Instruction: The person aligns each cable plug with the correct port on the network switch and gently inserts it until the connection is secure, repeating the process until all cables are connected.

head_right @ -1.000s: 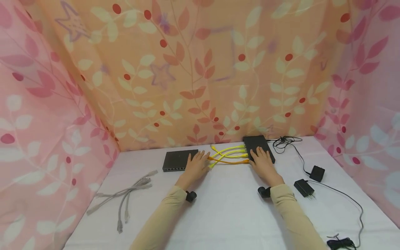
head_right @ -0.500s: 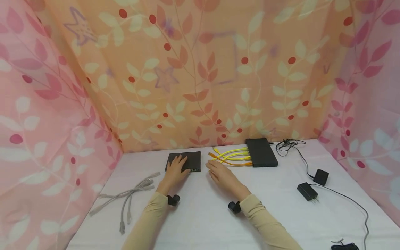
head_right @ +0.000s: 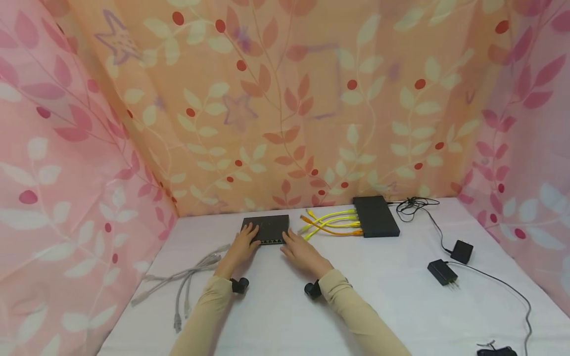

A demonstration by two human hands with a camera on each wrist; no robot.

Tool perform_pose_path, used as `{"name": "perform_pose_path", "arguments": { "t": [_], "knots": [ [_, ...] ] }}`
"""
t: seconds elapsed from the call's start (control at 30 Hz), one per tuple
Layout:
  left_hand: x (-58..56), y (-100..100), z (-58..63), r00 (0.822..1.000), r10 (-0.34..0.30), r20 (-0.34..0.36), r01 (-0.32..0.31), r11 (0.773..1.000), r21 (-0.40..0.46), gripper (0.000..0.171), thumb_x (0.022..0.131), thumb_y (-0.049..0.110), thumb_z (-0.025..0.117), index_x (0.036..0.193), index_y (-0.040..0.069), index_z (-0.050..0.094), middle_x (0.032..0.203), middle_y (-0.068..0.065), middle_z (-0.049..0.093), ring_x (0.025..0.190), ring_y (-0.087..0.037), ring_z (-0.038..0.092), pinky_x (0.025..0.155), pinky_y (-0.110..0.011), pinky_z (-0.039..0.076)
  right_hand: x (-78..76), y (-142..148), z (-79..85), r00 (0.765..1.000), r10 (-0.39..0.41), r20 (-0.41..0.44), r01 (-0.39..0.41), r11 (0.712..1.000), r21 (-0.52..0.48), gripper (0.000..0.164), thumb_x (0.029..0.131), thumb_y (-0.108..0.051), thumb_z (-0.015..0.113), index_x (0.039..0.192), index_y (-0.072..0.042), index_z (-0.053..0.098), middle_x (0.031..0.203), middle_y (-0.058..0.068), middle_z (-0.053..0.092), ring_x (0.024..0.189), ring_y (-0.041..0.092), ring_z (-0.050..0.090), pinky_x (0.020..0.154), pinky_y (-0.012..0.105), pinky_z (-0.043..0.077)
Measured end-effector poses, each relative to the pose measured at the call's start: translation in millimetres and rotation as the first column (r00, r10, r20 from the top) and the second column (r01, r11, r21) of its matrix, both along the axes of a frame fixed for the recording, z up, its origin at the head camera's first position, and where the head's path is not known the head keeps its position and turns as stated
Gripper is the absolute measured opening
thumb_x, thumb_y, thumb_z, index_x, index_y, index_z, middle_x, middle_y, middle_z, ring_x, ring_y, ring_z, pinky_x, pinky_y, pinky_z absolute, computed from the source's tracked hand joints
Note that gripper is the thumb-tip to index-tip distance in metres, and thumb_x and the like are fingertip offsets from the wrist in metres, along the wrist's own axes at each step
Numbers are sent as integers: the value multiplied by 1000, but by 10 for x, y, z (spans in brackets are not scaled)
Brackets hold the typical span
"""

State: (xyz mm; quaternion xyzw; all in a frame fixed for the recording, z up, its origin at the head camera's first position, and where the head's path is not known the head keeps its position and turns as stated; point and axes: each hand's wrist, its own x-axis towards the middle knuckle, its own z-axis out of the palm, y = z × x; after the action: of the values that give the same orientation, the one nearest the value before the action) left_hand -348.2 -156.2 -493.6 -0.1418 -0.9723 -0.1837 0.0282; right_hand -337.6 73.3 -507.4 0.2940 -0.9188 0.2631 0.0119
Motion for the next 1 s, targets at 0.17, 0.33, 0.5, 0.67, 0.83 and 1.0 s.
{"name": "perform_pose_path", "arguments": {
  "t": [0.17, 0.33, 0.5, 0.67, 0.83, 1.0],
  "knots": [
    [25, -11, 24, 1000, -22, -15, 22, 1000, -12, 52, 96, 24, 50, 141, 3, 36, 148, -25, 25, 138, -41, 19, 108, -57, 19, 3, -27, 28, 1000, -9, 1, 9, 1000, 17, 53, 98, -30, 45, 140, 1, 37, 147, 23, 28, 133, 38, 32, 108, 48, 28],
    [72, -1, 25, 1000, -16, -20, 16, 1000, -14, 50, 95, 22, 51, 140, 2, 38, 146, -26, 27, 136, -42, 22, 107, -58, 21, 61, -32, 54, 1000, -7, -1, 7, 999, 54, 54, 98, -33, 43, 140, 1, 36, 146, 23, 29, 133, 40, 32, 108, 47, 27],
    [110, 26, 23, 1000, -5, -27, 5, 1000, -26, 50, 96, 23, 50, 140, 3, 38, 147, -24, 28, 137, -41, 22, 107, -57, 22, 98, -29, 74, 1000, -7, -20, 9, 998, 64, 53, 99, -32, 42, 139, 3, 37, 145, 24, 30, 132, 40, 32, 108, 48, 26],
    [146, 45, 35, 1000, 1, -29, -2, 1000, -20, 51, 96, 24, 50, 141, 4, 37, 147, -24, 28, 137, -40, 22, 107, -58, 22, 142, -4, 122, 1000, -9, 5, 9, 998, 60, 52, 99, -31, 42, 139, 2, 37, 146, 24, 29, 133, 40, 32, 108, 49, 26],
    [229, 72, 87, 999, -7, -37, 6, 1000, -17, 50, 96, 23, 50, 140, 3, 38, 146, -25, 28, 137, -40, 23, 106, -58, 22, 192, 27, 136, 1000, -24, 9, 24, 998, 62, 53, 98, -34, 43, 140, -1, 37, 147, 22, 30, 132, 38, 34, 106, 49, 29],
    [321, 63, 65, 999, -9, -34, 8, 1000, -21, 51, 95, 24, 51, 140, 3, 39, 146, -25, 29, 136, -41, 23, 106, -58, 23, 253, 16, 91, 1000, -22, -17, 23, 996, 89, 55, 98, -36, 44, 139, 0, 39, 145, 23, 32, 131, 41, 33, 105, 50, 30]
  ]
}}
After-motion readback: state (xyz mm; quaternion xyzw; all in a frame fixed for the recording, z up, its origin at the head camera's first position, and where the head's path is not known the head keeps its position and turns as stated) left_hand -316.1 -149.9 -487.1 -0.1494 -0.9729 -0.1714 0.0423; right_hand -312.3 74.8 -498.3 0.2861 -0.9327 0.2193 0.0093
